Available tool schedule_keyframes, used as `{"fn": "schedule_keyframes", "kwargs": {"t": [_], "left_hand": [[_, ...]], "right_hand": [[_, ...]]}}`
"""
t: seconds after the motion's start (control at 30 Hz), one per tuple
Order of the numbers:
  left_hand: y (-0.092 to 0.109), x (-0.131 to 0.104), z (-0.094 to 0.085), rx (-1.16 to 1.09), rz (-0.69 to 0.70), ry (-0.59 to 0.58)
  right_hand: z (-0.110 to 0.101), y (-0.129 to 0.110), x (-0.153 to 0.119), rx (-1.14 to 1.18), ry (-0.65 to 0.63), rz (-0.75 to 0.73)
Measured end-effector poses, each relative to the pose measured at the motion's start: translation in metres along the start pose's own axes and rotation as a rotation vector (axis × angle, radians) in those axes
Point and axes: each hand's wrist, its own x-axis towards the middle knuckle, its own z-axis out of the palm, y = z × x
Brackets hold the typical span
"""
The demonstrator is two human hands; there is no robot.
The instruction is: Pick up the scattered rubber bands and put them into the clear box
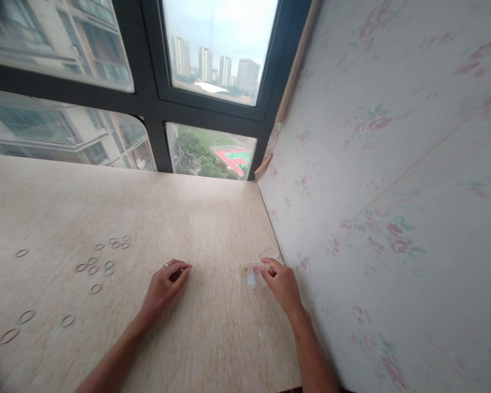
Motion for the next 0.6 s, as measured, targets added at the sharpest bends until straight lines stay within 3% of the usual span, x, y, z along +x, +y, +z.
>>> {"fn": "schedule_keyframes", "kwargs": {"t": [0.17,0.37,0.5,0.6], "left_hand": [[0.001,-0.001,-0.001,0.019,-0.003,-0.015],[0.002,-0.003,-0.012,-0.138,-0.033,-0.113],[-0.002,0.001,-0.037,-0.172,-0.047,-0.104],[-0.012,0.013,-0.074,-0.062,-0.053,-0.064]], "right_hand": [[0.006,-0.012,-0.02,0.083,0.043,0.013],[0.038,-0.007,-0.081,0.189,0.042,-0.04],[0.047,0.014,-0.098,0.229,0.023,-0.115],[0.046,0.022,-0.095,0.253,-0.023,-0.063]]}}
